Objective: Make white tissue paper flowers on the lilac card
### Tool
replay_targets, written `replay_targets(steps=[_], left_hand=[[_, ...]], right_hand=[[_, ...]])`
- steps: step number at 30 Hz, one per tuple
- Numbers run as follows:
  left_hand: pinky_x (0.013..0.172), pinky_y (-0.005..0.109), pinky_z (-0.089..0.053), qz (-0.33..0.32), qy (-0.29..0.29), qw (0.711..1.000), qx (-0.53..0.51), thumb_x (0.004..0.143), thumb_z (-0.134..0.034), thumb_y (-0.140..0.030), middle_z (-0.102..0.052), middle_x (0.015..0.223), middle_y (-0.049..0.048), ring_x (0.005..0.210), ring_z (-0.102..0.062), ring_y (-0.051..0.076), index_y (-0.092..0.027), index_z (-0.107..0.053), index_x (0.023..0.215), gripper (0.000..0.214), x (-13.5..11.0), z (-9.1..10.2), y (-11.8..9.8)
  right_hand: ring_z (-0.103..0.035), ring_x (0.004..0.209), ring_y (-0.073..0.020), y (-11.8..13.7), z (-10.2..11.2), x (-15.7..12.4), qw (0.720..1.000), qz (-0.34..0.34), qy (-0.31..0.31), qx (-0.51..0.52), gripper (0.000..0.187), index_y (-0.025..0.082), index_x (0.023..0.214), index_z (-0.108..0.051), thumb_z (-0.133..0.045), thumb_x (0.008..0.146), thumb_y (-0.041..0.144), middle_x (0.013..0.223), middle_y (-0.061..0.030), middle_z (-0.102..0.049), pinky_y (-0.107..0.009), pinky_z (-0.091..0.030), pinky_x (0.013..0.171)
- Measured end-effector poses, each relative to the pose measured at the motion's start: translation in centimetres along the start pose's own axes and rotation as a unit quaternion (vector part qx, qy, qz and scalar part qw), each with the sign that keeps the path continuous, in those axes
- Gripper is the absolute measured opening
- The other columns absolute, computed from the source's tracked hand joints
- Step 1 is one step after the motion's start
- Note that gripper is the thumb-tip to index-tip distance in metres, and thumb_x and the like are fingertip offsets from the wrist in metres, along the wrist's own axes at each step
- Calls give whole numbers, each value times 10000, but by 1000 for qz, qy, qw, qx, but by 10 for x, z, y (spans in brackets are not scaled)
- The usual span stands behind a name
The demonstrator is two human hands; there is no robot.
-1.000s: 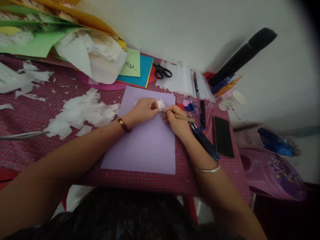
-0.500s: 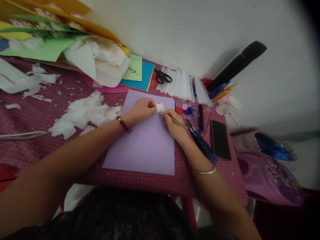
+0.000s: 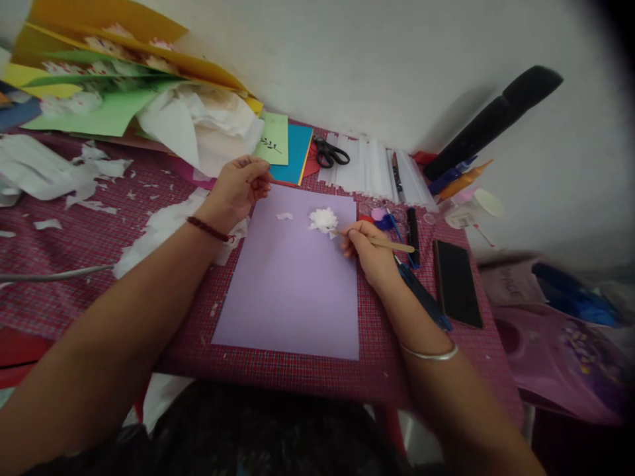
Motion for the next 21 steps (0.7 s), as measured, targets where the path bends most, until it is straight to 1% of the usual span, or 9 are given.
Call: replay_targets(steps=[4, 7, 12, 16, 19, 21], left_hand=[[524, 204, -414, 21, 35, 999, 23, 780, -642, -177, -600, 658, -13, 532, -514, 69, -175, -539, 723, 118, -6, -12, 10], [519, 208, -399, 6, 63, 995, 77, 776, -634, -149, -597, 640, -10, 521, -511, 70, -162, -548, 710, 109, -15, -27, 10], [525, 225, -405, -36, 132, 980, 146, 770, -614, -131, -574, 618, -10, 506, -493, 72, -145, -581, 714, 67, -28, -53, 9], [522, 216, -377, -66, 167, 957, 228, 752, -586, -153, -582, 622, -19, 537, -491, 82, -150, -604, 738, 23, -36, -65, 22], [568, 227, -401, -117, 189, 932, 286, 774, -551, -188, -625, 680, -9, 609, -530, 106, -147, -640, 823, 110, -41, -72, 32], [598, 247, -426, -163, 211, 906, 329, 801, -520, -203, -648, 695, 0, 627, -552, 124, -146, -671, 920, 200, -46, -77, 36]], right_hand=[[-536, 531, -121, 3, -6, -2, 998, 19, 15, -55, 141, 220, 819, -615, -493, 849, 283, 627, 25, -594, -263, -419, 524], [-540, 559, -132, 3, -10, -2, 993, 37, 24, -108, 146, 235, 864, -623, -485, 870, 283, 639, 32, -578, -268, -417, 546], [-559, 623, -158, 4, -13, 0, 979, 75, 27, -189, 155, 254, 910, -630, -478, 889, 279, 697, 17, -595, -291, -425, 611], [-572, 704, -179, 11, -18, 1, 961, 120, 33, -246, 166, 253, 911, -629, -464, 895, 251, 770, -2, -624, -299, -420, 662], [-577, 745, -192, 16, -20, 0, 950, 140, 38, -276, 168, 248, 917, -624, -457, 905, 258, 807, -7, -638, -307, -410, 680], [-577, 745, -194, 17, -19, 1, 951, 136, 43, -274, 169, 247, 918, -620, -453, 912, 275, 808, -5, -639, -308, -409, 675]])
Point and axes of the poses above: each hand's wrist, its own x-axis towards the middle knuckle, its own z-axis out of the back of the hand, y = z × x, the point moved 6 cm from there along x, towards the middle knuckle
